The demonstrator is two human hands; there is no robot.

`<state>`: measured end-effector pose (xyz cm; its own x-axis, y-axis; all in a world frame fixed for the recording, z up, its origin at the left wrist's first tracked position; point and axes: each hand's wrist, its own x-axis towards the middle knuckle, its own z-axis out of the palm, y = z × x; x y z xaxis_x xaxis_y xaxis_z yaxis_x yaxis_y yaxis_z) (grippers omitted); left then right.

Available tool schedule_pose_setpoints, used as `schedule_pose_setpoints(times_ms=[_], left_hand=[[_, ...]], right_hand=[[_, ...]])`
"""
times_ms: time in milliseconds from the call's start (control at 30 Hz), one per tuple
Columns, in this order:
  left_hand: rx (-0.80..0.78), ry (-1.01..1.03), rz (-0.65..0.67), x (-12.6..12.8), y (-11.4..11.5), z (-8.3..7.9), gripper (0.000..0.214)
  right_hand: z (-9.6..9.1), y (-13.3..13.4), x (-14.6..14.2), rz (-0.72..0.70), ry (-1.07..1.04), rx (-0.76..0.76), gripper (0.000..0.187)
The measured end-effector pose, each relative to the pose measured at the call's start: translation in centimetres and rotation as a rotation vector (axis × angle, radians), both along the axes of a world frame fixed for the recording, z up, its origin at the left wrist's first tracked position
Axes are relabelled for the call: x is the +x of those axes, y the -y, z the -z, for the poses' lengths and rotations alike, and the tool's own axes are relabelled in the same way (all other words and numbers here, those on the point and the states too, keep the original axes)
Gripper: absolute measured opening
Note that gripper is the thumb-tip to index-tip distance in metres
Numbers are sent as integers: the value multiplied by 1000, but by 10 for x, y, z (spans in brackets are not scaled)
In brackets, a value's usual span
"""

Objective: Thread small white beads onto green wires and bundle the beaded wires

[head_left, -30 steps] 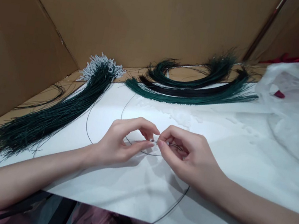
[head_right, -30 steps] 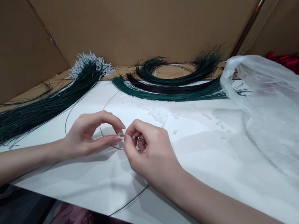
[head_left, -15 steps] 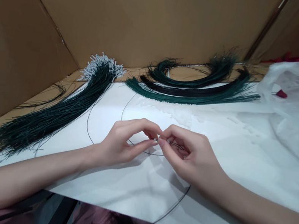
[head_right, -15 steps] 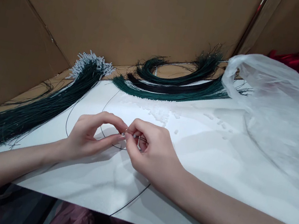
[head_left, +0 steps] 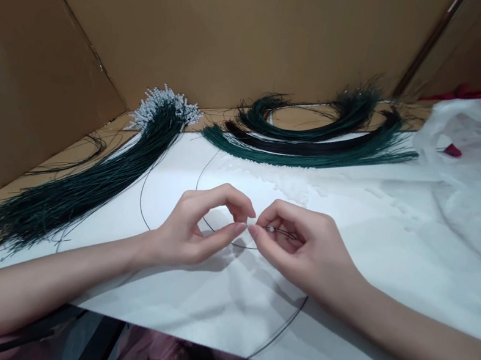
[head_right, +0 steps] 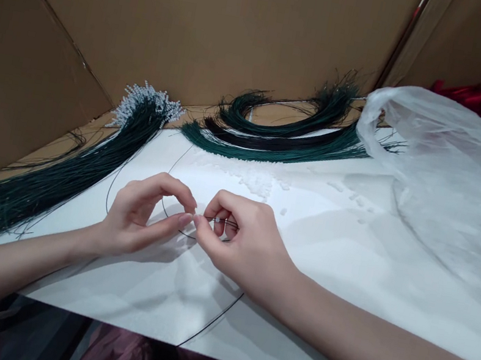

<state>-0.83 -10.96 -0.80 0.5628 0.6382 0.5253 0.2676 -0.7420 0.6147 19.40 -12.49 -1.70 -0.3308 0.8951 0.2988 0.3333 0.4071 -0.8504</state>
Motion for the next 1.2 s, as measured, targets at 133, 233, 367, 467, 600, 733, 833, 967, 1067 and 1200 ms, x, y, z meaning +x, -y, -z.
schedule_pose_setpoints(times_ms=[133, 233, 367, 467, 600, 733, 833, 967, 1067, 1200], left_hand=[[1, -8, 12, 0, 0, 0, 22], [-6, -7, 12, -1, 0, 0, 21], [-3, -8, 21, -1, -1, 0, 21], [-9, -3, 21, -1, -2, 0, 22], [-28, 2, 33, -2, 0, 0, 22], [-52, 1, 42, -3, -2, -2, 20], [-69, -35, -12, -8, -17, -4, 16], [2, -178, -189, -15, -56, -3, 14], [84, -324, -209, -14, -85, 1, 12], [161, -375, -192, -4, -109, 6, 8]], right_hand=[[1, -1, 0, -15, -6, -8, 6], [1, 0, 0, -20, -10, -15, 5], [1, 1, 2, -25, -10, -29, 6], [0, 1, 2, -29, -7, -45, 11], [-1, 2, 2, -37, 5, -57, 8], [0, 2, 2, -59, 22, 5, 10], [0, 1, 2, -53, 38, 52, 12], [1, -2, 2, -46, 55, 67, 12], [2, -2, 3, -50, 63, 49, 12], [4, -2, 3, -61, 61, 2, 10]])
